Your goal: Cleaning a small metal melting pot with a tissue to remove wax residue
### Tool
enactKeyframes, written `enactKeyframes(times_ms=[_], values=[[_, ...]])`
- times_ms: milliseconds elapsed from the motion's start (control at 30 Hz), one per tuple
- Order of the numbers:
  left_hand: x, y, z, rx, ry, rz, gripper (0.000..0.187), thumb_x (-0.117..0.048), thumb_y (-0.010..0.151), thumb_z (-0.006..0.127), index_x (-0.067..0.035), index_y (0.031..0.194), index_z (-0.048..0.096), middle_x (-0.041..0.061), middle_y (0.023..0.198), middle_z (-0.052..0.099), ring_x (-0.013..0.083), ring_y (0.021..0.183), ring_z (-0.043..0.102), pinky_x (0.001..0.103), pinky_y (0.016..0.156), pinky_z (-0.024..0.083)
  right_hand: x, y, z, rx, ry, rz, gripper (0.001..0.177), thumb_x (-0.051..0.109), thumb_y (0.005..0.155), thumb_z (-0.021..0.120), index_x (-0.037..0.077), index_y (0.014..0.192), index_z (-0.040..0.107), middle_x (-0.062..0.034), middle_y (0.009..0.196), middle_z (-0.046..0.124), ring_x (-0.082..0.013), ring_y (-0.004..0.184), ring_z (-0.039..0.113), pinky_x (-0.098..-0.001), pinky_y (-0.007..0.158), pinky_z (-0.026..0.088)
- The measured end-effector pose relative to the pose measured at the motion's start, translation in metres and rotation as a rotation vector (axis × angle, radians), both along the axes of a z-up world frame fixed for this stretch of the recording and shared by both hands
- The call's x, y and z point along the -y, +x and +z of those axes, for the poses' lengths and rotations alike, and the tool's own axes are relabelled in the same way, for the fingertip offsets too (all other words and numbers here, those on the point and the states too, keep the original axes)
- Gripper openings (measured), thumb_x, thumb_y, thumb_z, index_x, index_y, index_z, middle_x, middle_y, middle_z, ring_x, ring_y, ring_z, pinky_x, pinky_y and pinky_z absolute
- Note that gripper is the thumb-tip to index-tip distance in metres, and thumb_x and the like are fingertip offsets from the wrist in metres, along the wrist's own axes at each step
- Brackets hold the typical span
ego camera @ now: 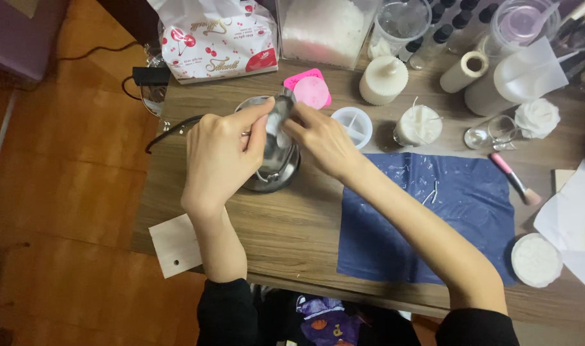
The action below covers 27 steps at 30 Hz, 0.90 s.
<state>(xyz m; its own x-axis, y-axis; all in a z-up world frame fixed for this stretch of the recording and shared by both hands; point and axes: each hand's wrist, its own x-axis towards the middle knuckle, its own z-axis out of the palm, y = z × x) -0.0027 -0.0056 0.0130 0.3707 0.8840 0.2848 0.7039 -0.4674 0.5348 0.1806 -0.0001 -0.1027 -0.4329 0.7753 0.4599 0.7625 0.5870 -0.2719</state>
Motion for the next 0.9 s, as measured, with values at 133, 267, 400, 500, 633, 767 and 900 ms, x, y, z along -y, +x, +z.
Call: enactKeyframes(times_ms=[133,267,400,500,633,767,900], values=[[-0.001,0.0,-0.004,0.028,0.026,-0.002,0.023,-0.012,0.086,0.056,-0.016,0.101,0.073,0.011,0.036,0.047,0.0401,0.049,0.058,0.044,0.049,0.048,0.001,-0.005,0.006,0.1,0.089,-0.047,0.007,0.01,0.085,0.058,0.012,0.091,0.058,-0.0041,0.085,0.051,-0.0207,0.073,0.059,-0.0278,0.062,0.051],[-0.004,-0.001,-0.006,0.045,0.012,-0.006,0.023,-0.012,0.085,0.057,-0.016,0.101,0.073,0.011,0.035,0.045,0.0371,0.044,0.057,0.041,0.047,0.047,0.011,-0.016,0.001,-0.239,-0.227,-0.022,0.016,0.009,0.07,0.067,0.006,0.084,0.06,-0.0118,0.075,0.055,-0.0338,0.066,0.061,-0.0408,0.061,0.05],[-0.006,-0.001,-0.007,0.035,-0.018,-0.024,0.023,-0.013,0.085,0.056,-0.016,0.101,0.073,0.009,0.031,0.042,0.0351,0.042,0.056,0.04,0.047,0.046,0.025,-0.027,0.008,-0.585,-0.442,0.01,0.01,0.013,0.07,0.073,0.006,0.072,0.066,-0.0085,0.06,0.06,-0.024,0.055,0.061,-0.0313,0.054,0.049],[-0.006,-0.002,-0.01,0.018,0.02,-0.015,0.022,-0.014,0.084,0.059,-0.02,0.099,0.074,0.009,0.031,0.039,0.0361,0.039,0.053,0.038,0.044,0.044,0.023,-0.019,0.003,-0.462,-0.345,0.025,0.012,0.011,0.072,0.07,0.002,0.081,0.066,-0.0137,0.069,0.06,-0.0332,0.064,0.063,-0.0387,0.059,0.05],[-0.006,-0.001,-0.01,0.002,0.039,-0.014,0.023,-0.013,0.084,0.058,-0.018,0.1,0.074,0.005,0.03,0.037,0.0316,0.037,0.051,0.037,0.045,0.044,0.007,-0.011,-0.001,0.043,0.222,-0.101,0.011,0.014,0.087,0.057,0.018,0.076,0.057,0.0025,0.074,0.05,-0.0148,0.063,0.054,-0.0237,0.052,0.044],[-0.006,-0.001,-0.009,0.007,0.042,-0.013,0.022,-0.012,0.084,0.06,-0.018,0.099,0.074,0.007,0.03,0.036,0.0275,0.035,0.048,0.031,0.043,0.041,-0.007,-0.009,0.008,0.299,0.729,-0.084,0.015,0.014,0.089,0.052,0.017,0.075,0.055,-0.0025,0.077,0.048,-0.0178,0.062,0.046,-0.0263,0.056,0.038],[-0.01,-0.003,-0.013,0.003,0.05,-0.016,0.025,-0.01,0.086,0.059,-0.02,0.104,0.073,0.009,0.034,0.044,0.0214,0.035,0.049,0.028,0.042,0.038,0.005,-0.024,-0.003,0.177,0.37,-0.101,0.008,0.01,0.077,0.064,0.011,0.072,0.058,-0.0045,0.07,0.049,-0.0221,0.069,0.048,-0.0324,0.067,0.037]])
